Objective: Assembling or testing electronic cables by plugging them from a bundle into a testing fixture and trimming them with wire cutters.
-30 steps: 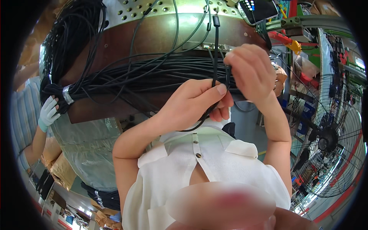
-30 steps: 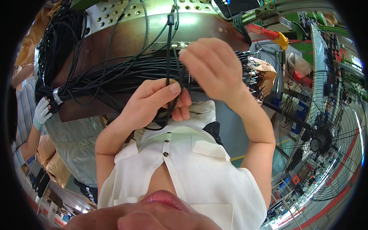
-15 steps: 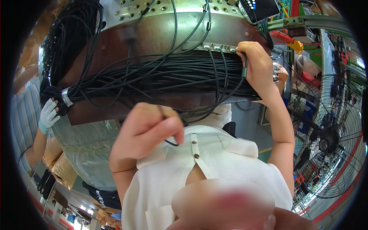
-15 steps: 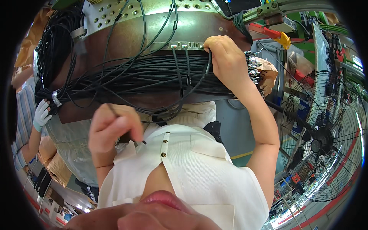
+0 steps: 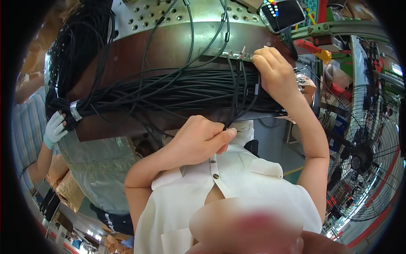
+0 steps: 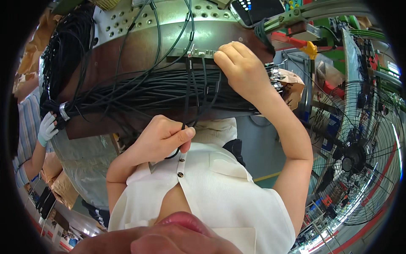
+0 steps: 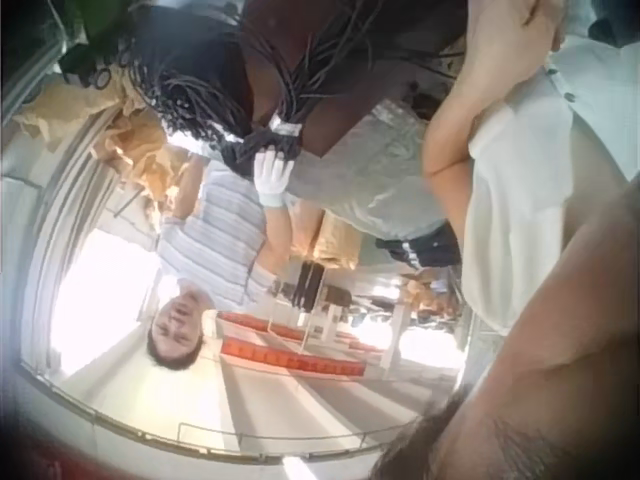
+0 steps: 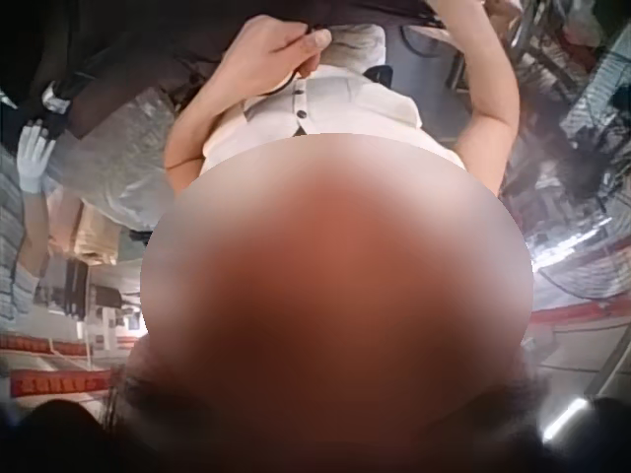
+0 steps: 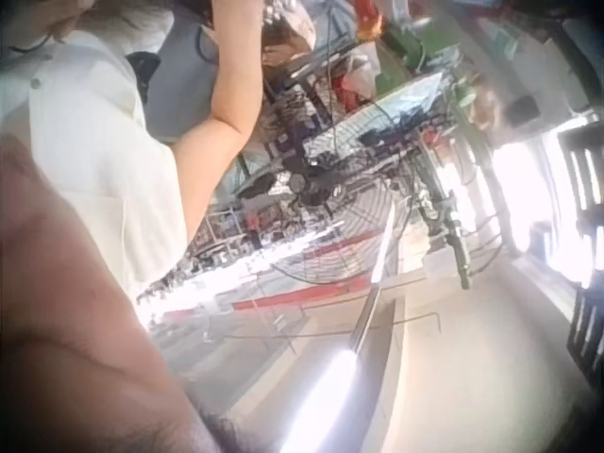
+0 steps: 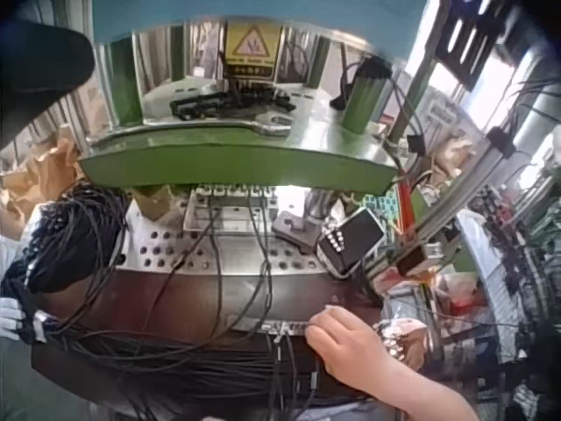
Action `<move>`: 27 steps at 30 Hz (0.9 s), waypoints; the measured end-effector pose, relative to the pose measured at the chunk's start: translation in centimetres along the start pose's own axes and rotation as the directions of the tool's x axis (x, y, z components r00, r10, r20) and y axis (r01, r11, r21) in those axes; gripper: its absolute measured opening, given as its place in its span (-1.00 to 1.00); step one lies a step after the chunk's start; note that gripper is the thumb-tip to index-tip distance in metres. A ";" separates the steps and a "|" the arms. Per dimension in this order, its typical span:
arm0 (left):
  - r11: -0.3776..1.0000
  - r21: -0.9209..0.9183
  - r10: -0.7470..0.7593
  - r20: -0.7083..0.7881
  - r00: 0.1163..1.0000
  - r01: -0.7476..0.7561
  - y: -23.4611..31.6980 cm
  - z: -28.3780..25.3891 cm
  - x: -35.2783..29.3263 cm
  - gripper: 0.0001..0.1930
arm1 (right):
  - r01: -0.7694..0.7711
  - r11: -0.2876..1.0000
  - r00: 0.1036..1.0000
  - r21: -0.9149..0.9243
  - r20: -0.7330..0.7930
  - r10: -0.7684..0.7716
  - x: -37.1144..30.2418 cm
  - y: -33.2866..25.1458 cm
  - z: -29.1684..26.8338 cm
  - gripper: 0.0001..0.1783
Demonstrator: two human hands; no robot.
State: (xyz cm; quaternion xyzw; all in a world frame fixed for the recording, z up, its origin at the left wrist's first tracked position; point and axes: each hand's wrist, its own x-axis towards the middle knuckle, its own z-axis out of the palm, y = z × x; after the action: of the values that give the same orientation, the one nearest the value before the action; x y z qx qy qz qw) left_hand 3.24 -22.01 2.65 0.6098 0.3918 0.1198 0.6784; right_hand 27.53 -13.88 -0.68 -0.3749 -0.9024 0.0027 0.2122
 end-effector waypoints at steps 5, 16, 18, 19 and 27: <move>1.000 -0.017 0.000 0.022 1.000 0.001 0.8 0.4 0.2 -0.50 | -0.051 0.995 0.999 0.082 -0.008 0.052 -0.6 0.6 -0.1 -0.72; 0.990 0.097 0.105 0.016 0.994 -0.107 2.5 1.4 1.4 -0.54 | -0.481 0.266 0.861 0.835 0.393 0.322 -0.9 -6.0 -6.6 -0.67; 0.977 0.115 0.180 -0.012 0.984 -0.177 2.0 1.2 1.4 -0.55 | -0.252 0.798 0.966 0.548 0.197 0.170 -1.7 -6.0 -6.9 -0.76; 0.978 0.115 0.178 -0.015 0.984 -0.176 2.1 1.1 1.5 -0.55 | -0.080 0.969 0.993 0.235 0.101 0.058 -1.8 -5.5 -7.7 -0.75; 0.942 0.223 0.252 0.023 0.967 -0.251 2.8 2.3 2.2 -0.55 | -0.036 0.976 0.970 -0.215 -0.241 -0.017 -1.4 -0.5 -3.9 -0.76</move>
State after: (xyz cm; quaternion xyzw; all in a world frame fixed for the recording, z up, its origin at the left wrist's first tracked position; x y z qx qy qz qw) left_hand 7.14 -21.65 4.30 0.7270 0.3235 0.1622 0.5835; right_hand 29.54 -15.81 2.39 -0.3979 -0.8629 -0.1407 0.2780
